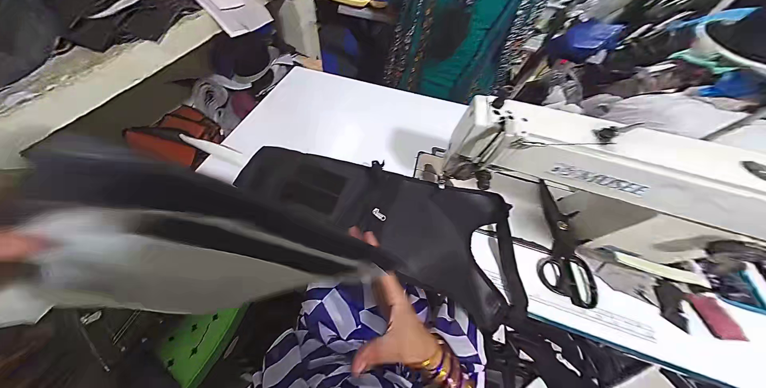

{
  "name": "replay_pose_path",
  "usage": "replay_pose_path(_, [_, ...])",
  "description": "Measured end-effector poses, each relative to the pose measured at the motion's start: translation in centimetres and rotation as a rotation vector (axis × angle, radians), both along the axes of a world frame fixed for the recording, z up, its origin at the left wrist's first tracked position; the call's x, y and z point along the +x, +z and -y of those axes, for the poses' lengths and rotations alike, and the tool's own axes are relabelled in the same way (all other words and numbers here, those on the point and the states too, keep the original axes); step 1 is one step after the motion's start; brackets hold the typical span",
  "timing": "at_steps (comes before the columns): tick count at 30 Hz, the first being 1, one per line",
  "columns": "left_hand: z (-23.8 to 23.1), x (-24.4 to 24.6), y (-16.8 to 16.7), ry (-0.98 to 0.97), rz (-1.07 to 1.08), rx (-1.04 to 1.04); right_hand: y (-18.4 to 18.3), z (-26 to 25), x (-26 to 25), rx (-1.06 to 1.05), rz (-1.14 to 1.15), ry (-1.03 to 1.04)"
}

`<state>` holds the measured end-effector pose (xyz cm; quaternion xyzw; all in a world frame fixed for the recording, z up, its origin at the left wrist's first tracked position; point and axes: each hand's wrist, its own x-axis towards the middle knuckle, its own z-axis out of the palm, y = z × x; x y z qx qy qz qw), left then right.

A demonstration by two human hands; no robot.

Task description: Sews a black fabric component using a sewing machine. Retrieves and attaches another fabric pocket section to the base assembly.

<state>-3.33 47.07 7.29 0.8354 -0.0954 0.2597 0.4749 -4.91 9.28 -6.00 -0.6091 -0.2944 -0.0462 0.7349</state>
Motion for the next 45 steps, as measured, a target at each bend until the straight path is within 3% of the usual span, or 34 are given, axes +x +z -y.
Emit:
replay_pose_path(2, [8.7, 6.4, 2.4, -0.315, 0.333, 0.564, 0.6, -1.5, -2.0, 0.192, -0.055, 0.064])
replay_pose_path(4, [17.9, 10.1, 3.1, -0.428, 0.605, 0.742, 0.2, -1.4, -3.5, 0.353, -0.13, -0.011])
replay_pose_path(6, [23.6, 10.6, 2.0, -0.458, 0.566, 0.79, -0.1, 0.0, -4.7, 0.517, -0.288, -0.289])
replay_pose_path(9, [27.0, 9.6, -3.8, -0.541, 0.276, 0.802, -0.9, 4.0, -5.7, 0.629, -0.473, -0.744])
replay_pose_path(11, [27.1, 9.3, -9.2, -0.621, -0.048, 0.806, -1.5, 6.6, -5.5, 0.41, -0.564, -1.055])
replay_pose_path(13, [26.6, 9.8, -14.6, -0.663, -0.308, 0.804, -2.6, 8.0, -5.5, -0.04, -0.591, -1.188])
replay_pose_path(15, [25.9, 10.1, -18.2, -0.628, -0.258, 0.67, -4.1, 8.4, -5.1, -0.454, -0.292, -1.195])
replay_pose_path(18, [24.6, 10.6, -18.6, -0.709, -0.287, 0.136, -2.5, 7.8, -2.6, -1.041, 0.149, -0.975])
replay_pose_path(21, [23.3, 11.4, -18.2, -0.72, -0.34, -0.219, -2.5, 4.1, 0.3, -1.26, 0.228, -0.828])
replay_pose_path(23, [22.9, 11.4, -18.4, -0.544, -0.311, -0.133, -3.6, 1.9, 1.3, -1.371, 0.205, -0.787])
replay_pose_path(25, [23.2, 11.4, -18.3, -0.303, -0.247, 0.198, -4.1, 1.3, 1.8, -1.408, 0.193, -0.761])
replay_pose_path(27, [24.2, 11.1, -18.5, -0.169, -0.17, 0.475, -4.0, 2.0, 1.4, -1.372, 0.172, -0.746])
replay_pose_path(31, [26.5, 11.4, -19.0, -0.087, -0.059, 0.728, -3.1, 5.7, 1.3, -1.194, -0.026, -0.915])
replay_pose_path(34, [27.2, 11.8, -18.7, -0.109, -0.069, 0.766, -3.4, 7.4, 2.0, -1.189, -0.247, -1.025])
replay_pose_path(36, [27.0, 11.8, -19.1, -0.094, 0.029, 0.744, -3.3, 7.4, 2.1, -1.167, -0.331, -1.003])
replay_pose_path(39, [26.9, 11.7, -19.2, -0.161, -0.017, 0.704, -2.6, 7.1, 2.4, -1.08, -0.375, -0.952])
replay_pose_path(42, [26.9, 12.0, -18.9, -0.225, -0.117, 0.68, -1.6, 6.7, 2.8, -0.784, -0.452, -0.795])
replay_pose_path(45, [26.4, 12.1, -18.8, -0.284, -0.207, 0.645, -1.3, 5.6, 3.2, -0.225, -0.649, -0.643])
